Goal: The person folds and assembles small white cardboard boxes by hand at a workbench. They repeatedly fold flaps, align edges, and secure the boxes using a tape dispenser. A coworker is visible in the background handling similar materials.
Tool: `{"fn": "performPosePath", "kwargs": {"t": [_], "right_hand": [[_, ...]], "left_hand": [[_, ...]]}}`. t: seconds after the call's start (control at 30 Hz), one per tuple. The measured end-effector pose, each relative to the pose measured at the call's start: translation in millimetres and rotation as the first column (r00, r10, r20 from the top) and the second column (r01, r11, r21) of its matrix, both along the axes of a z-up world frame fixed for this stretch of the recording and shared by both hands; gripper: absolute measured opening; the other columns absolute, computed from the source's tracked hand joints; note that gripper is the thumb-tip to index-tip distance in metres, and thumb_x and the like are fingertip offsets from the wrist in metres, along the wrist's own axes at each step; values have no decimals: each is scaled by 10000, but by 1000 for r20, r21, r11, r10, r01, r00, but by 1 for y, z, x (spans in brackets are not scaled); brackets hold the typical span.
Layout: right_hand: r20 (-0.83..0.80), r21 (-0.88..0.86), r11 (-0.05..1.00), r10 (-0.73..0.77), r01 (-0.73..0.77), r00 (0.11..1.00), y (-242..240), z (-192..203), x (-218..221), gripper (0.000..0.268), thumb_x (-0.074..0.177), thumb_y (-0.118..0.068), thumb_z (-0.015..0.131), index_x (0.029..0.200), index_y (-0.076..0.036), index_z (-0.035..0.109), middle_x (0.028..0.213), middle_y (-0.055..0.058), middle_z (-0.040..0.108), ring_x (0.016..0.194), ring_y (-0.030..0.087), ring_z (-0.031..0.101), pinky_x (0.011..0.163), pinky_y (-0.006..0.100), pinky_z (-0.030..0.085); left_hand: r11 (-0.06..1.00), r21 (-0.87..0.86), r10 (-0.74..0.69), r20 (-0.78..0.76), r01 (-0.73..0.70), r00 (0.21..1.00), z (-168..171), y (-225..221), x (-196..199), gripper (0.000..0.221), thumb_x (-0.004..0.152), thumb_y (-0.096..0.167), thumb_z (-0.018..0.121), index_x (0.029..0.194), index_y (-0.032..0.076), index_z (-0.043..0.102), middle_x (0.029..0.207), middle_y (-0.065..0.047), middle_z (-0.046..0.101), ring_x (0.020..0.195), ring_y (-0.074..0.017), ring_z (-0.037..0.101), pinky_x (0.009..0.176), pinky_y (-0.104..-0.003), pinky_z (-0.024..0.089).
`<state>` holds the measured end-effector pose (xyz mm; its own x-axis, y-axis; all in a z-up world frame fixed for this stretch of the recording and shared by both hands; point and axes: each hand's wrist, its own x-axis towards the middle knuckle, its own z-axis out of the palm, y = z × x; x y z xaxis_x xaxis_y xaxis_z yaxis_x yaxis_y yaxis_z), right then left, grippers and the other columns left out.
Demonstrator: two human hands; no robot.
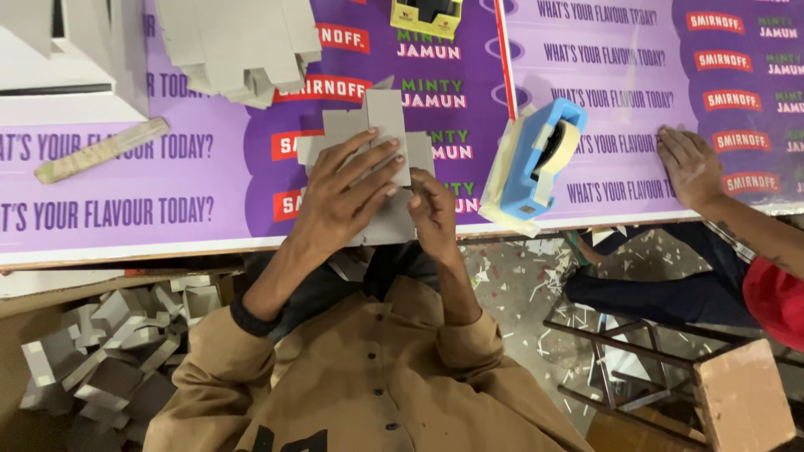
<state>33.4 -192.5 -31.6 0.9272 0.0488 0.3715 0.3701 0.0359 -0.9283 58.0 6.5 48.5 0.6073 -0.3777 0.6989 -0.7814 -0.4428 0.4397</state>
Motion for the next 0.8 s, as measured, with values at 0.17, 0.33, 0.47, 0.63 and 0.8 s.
{"fn": "performPosePath", "kwargs": {"t": [0.17, 0.33, 0.47, 0.63, 0.8], "right_hand": [[-71, 70, 976, -199, 204, 977, 15, 10, -5, 92, 1037, -48, 698, 1008, 39, 694, 826, -37, 581, 747, 21, 443, 660, 207, 353], [-148, 133, 977, -148, 168, 978, 20, 17, -10, 67, 1036, -22, 677, 1045, 36, 709, 931, 7, 687, 856, 60, 575, 778, 216, 456], [33, -34, 945, -323, 324, 946, -13, 29, -29, 269, 975, -26, 628, 1241, 1, 663, 1191, 76, 715, 1062, 143, 671, 974, 278, 537], [193, -211, 455, -849, 865, 493, -106, 38, -53, 320, 1045, -210, 632, 1286, 0, 642, 1254, 131, 694, 1094, 242, 674, 903, 376, 563], [-264, -175, 715, -697, 677, 667, -173, -1, -43, 535, 1058, -501, 475, 1295, -50, 640, 1304, 109, 642, 1193, 261, 634, 989, 436, 554]], "left_hand": [[990, -139, -5, 30, 9, 1000, -4, -5, -2, 253, 877, 73, 830, 1120, 70, 759, 1265, -38, 715, 1313, -269, 605, 1056, -394, 554], [985, -173, -22, 35, 28, 999, 0, -4, -5, 251, 877, 43, 829, 1116, 46, 750, 1244, -65, 716, 1272, -277, 629, 1056, -387, 574], [996, -82, -16, 97, 24, 995, 4, -1, -4, 264, 857, 34, 836, 1106, 10, 751, 1215, -77, 718, 1237, -293, 631, 1031, -394, 560], [999, 34, -22, 344, 11, 939, 11, 2, -1, 228, 848, 38, 840, 1055, 19, 748, 1213, -49, 720, 1231, -242, 635, 1055, -397, 575], [1000, -20, -17, 159, 20, 987, 2, 1, -4, 264, 866, 15, 845, 1100, 42, 726, 1208, -67, 700, 1236, -273, 618, 1018, -415, 565]]}}
